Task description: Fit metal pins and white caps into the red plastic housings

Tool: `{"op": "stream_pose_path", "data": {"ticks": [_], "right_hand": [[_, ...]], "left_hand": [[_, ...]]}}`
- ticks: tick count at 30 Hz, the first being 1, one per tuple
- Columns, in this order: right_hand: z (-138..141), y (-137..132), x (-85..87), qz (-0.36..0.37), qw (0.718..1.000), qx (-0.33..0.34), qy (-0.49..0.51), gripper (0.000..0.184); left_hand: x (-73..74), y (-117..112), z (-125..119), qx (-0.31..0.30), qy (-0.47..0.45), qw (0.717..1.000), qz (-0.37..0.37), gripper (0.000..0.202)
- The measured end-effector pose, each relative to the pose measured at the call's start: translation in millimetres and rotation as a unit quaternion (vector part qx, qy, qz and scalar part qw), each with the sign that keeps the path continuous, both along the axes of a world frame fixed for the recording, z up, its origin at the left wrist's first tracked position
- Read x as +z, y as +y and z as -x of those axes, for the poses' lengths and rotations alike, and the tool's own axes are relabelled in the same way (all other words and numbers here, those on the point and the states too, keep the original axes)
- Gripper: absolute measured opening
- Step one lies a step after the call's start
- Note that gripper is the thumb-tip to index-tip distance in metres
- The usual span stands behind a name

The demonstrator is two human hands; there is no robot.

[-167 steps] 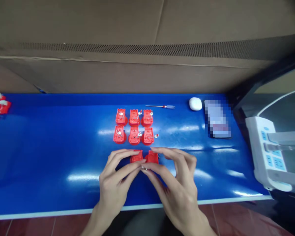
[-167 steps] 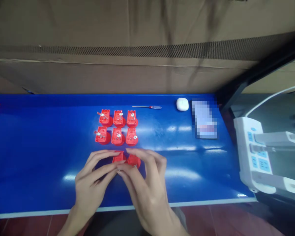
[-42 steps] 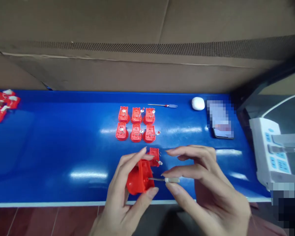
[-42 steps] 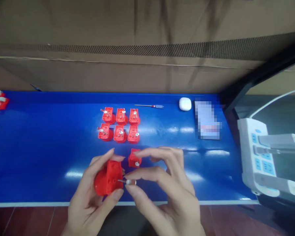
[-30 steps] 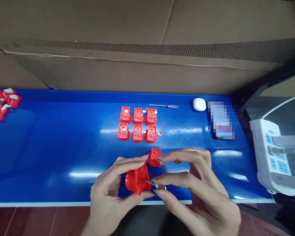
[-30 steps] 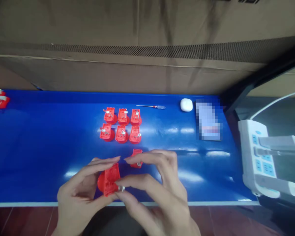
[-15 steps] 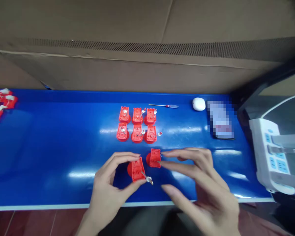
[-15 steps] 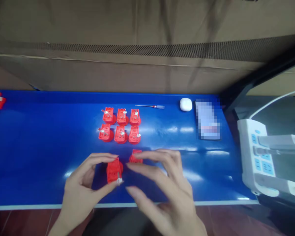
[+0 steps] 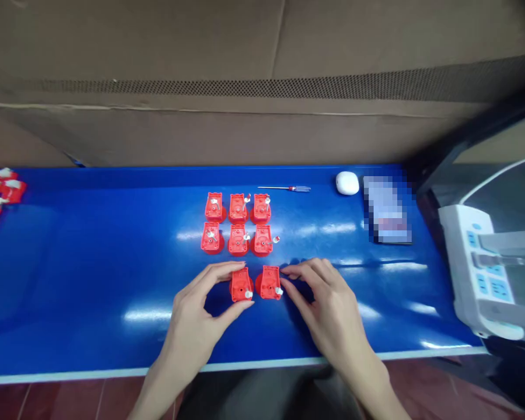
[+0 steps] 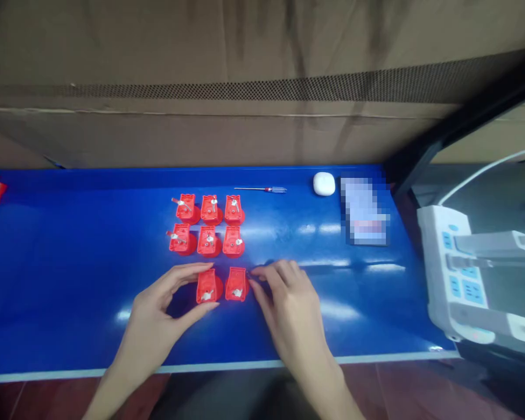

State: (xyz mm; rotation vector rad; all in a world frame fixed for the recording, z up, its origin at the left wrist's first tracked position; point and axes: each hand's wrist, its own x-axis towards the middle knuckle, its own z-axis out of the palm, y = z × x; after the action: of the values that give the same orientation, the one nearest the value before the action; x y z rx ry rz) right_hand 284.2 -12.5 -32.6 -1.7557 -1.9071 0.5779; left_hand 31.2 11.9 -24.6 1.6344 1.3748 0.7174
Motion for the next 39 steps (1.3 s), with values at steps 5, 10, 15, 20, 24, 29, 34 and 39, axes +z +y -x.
{"op": "stream_pose_path", "data": {"ticks": [5,10,15,20,24,29,34,39], "right_hand": [[-2.1,0.5,2.7,0.011,1.000,0.000,-0.019,0.016],[-7.2,-4.1,3.2,0.031,0.999,0.007,-0.012,0.016],[-16.3,-10.0,4.5,0.048,0.997,-0.019,0.055,0.016],[-23.2,-30.1,17.5,0.041,0.989,-0.058,0.127,0.011],[-10.2,-58.7,26.8,0.088,0.971,-0.055,0.216,0.005],[17.1,-71.2,26.1,0.096,0.953,-0.009,0.287,0.004],[30.6,-62.4,24.2,0.052,0.941,0.013,0.334,0.009],[37.6,-60.2,24.0,0.045,0.909,-0.028,0.412,0.010]], "left_hand": [[3.2,2.4,-1.7,-0.012,0.002,1.000,-0.002,0.042],[3.3,0.0,-7.9,-0.011,0.012,1.000,-0.011,0.039],[0.1,0.3,-10.8,-0.009,0.016,1.000,-0.019,0.038],[9.0,-8.6,-6.3,-0.003,0.023,0.999,-0.041,0.064],[21.2,-41.7,-8.5,0.138,0.007,0.985,-0.107,0.023],[26.3,-73.6,-24.7,0.079,-0.112,0.990,-0.020,0.020],[24.4,-72.0,-36.4,0.129,-0.150,0.973,0.122,0.010],[16.4,-72.3,-37.1,0.171,-0.246,0.938,0.175,0.017]]}}
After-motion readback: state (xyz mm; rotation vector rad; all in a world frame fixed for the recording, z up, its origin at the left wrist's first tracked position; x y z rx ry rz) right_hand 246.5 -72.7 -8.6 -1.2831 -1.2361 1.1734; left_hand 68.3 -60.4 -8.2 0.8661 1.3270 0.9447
